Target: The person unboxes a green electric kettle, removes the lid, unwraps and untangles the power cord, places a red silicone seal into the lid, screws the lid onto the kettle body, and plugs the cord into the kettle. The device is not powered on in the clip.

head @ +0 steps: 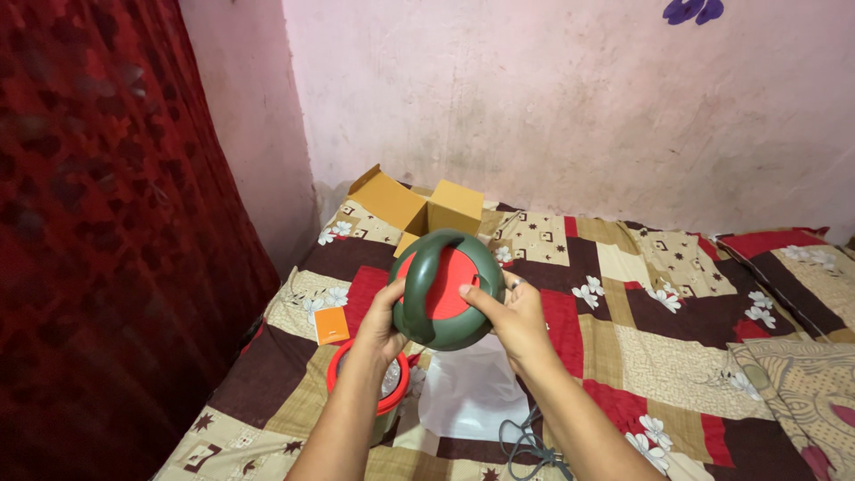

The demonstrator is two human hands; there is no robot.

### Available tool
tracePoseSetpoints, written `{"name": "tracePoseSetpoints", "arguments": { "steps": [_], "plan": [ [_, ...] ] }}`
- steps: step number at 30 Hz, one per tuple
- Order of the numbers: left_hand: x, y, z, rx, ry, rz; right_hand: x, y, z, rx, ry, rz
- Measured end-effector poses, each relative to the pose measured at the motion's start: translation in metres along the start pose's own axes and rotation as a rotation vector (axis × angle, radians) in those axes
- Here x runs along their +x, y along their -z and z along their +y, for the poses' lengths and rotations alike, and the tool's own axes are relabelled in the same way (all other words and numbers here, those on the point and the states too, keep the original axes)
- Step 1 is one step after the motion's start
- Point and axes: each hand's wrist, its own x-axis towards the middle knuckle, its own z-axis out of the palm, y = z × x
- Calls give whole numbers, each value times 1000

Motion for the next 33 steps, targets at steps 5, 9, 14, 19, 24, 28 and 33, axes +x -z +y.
{"name": "tracePoseSetpoints", "arguments": {
  "steps": [5, 9, 14, 19, 24, 28, 33],
  "plan": [
    [1, 0, -1, 7, 10, 2, -2, -1, -1, 1, 61, -20],
    [-2, -1, 1, 40, -3, -10, -4, -1, -4, -8, -7, -9],
    [-7, -9, 9, 195, -50, -56, 0, 3, 4, -79, -25, 19],
    [-13, -21, 12, 222, -53, 3, 4, 3, 10, -108, 6, 23],
    [-8, -15, 29, 238, 55, 134, -10, -6, -8, -581, 319, -16],
    [-5, 0, 33, 562, 120, 190, -26, -8, -16, -1149, 693, -312],
    [1, 40, 13, 723, 165, 38, -17, -2, 23, -1350, 479, -458]
  ]
}}
